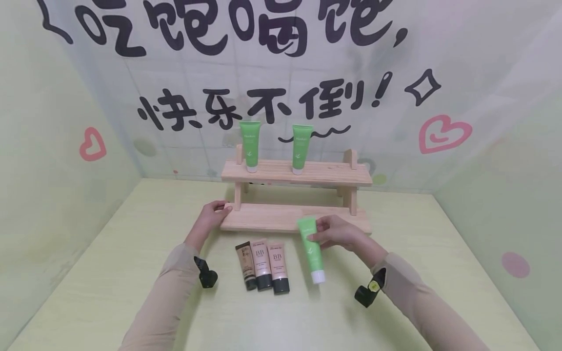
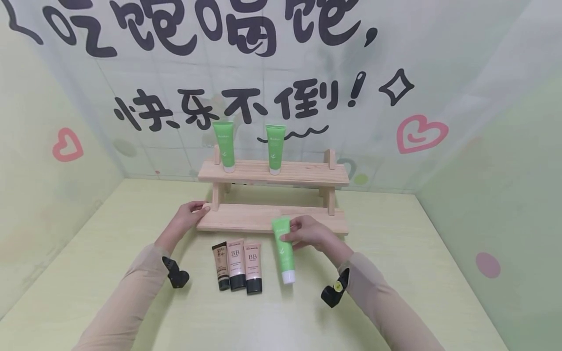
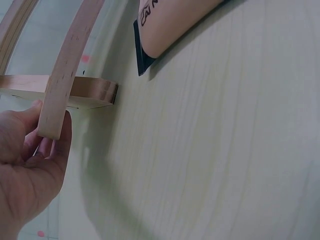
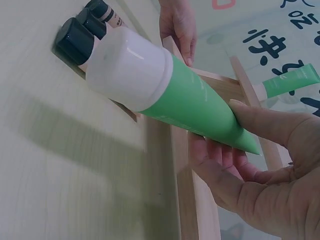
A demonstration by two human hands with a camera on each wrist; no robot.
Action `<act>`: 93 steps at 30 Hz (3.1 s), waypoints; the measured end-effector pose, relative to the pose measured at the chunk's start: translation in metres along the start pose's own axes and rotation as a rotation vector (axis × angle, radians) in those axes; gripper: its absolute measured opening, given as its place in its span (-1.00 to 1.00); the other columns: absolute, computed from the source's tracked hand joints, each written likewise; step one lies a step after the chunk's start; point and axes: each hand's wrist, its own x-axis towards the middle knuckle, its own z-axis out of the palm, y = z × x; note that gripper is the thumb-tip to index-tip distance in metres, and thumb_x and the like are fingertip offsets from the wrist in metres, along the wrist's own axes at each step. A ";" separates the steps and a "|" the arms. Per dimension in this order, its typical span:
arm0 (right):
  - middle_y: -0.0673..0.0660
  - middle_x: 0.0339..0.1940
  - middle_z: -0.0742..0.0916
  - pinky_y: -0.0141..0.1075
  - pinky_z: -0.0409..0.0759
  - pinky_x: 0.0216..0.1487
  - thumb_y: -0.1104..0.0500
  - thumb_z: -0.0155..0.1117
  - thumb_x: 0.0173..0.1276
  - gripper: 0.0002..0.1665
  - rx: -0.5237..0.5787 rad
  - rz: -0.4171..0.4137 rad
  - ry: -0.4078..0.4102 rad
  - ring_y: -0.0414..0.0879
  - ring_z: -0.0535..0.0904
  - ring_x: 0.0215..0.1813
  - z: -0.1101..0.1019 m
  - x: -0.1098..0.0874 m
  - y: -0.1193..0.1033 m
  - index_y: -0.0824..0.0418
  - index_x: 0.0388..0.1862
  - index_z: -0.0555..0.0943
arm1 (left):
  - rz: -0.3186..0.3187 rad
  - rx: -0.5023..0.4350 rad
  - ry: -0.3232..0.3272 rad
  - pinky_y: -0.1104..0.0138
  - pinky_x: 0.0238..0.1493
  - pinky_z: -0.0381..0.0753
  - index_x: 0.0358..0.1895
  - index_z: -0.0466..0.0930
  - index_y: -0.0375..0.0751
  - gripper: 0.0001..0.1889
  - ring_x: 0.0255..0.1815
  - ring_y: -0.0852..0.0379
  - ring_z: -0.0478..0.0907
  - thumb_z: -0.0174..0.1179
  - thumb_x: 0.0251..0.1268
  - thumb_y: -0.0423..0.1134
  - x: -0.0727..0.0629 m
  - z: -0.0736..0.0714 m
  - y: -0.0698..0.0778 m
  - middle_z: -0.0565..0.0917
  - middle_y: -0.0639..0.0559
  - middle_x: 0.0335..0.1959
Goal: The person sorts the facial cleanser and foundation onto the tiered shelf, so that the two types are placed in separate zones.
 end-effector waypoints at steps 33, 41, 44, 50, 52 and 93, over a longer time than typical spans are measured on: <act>0.19 -0.12 0.55 -0.15 0.61 -0.01 0.27 0.25 0.19 -0.38 -0.009 -0.036 0.072 -0.15 0.53 -0.18 -0.026 -0.004 -0.016 0.51 0.17 0.28 | 0.012 -0.016 0.017 0.07 0.32 0.28 0.28 0.25 -0.32 -0.49 0.31 -0.20 0.25 -0.01 0.36 -0.12 0.002 0.002 -0.004 0.37 -0.32 0.24; 0.17 -0.13 0.54 -0.13 0.62 -0.03 0.28 0.23 0.21 -0.40 0.016 -0.050 0.075 -0.15 0.54 -0.20 -0.038 -0.008 -0.021 0.51 0.15 0.27 | -0.002 -0.036 0.005 0.08 0.34 0.25 0.29 0.24 -0.32 -0.49 0.33 -0.19 0.24 -0.01 0.36 -0.12 0.001 0.001 -0.002 0.35 -0.30 0.26; 0.20 -0.10 0.53 -0.12 0.62 -0.02 0.27 0.22 0.22 -0.38 0.008 -0.054 0.076 -0.15 0.54 -0.20 -0.042 -0.010 -0.022 0.52 0.17 0.24 | -0.001 -0.038 0.006 0.08 0.34 0.25 0.28 0.24 -0.32 -0.49 0.33 -0.18 0.24 -0.01 0.36 -0.12 0.001 0.001 -0.002 0.35 -0.30 0.26; 0.25 -0.05 0.53 -0.13 0.61 0.00 0.27 0.20 0.23 -0.35 0.001 -0.052 0.085 -0.16 0.56 -0.19 -0.050 -0.013 -0.025 0.54 0.21 0.20 | -0.001 -0.045 0.010 0.08 0.35 0.23 0.28 0.25 -0.31 -0.49 0.33 -0.18 0.23 -0.01 0.36 -0.12 0.002 0.001 -0.003 0.37 -0.30 0.25; 0.26 -0.04 0.53 -0.12 0.60 0.01 0.28 0.20 0.23 -0.34 0.005 -0.060 0.082 -0.16 0.56 -0.19 -0.052 -0.014 -0.025 0.54 0.21 0.19 | -0.005 -0.047 0.012 0.08 0.35 0.24 0.28 0.25 -0.31 -0.49 0.33 -0.18 0.23 -0.01 0.36 -0.12 0.002 0.001 -0.003 0.37 -0.30 0.25; 0.29 0.02 0.44 -0.29 0.60 -0.01 0.23 0.17 0.27 -0.33 -0.070 -0.167 0.233 -0.22 0.55 -0.20 -0.081 -0.025 -0.040 0.53 0.25 0.17 | -0.032 -0.037 0.012 0.08 0.27 0.34 0.29 0.23 -0.29 -0.48 0.28 -0.18 0.30 -0.02 0.36 -0.09 0.000 0.002 -0.001 0.33 -0.30 0.28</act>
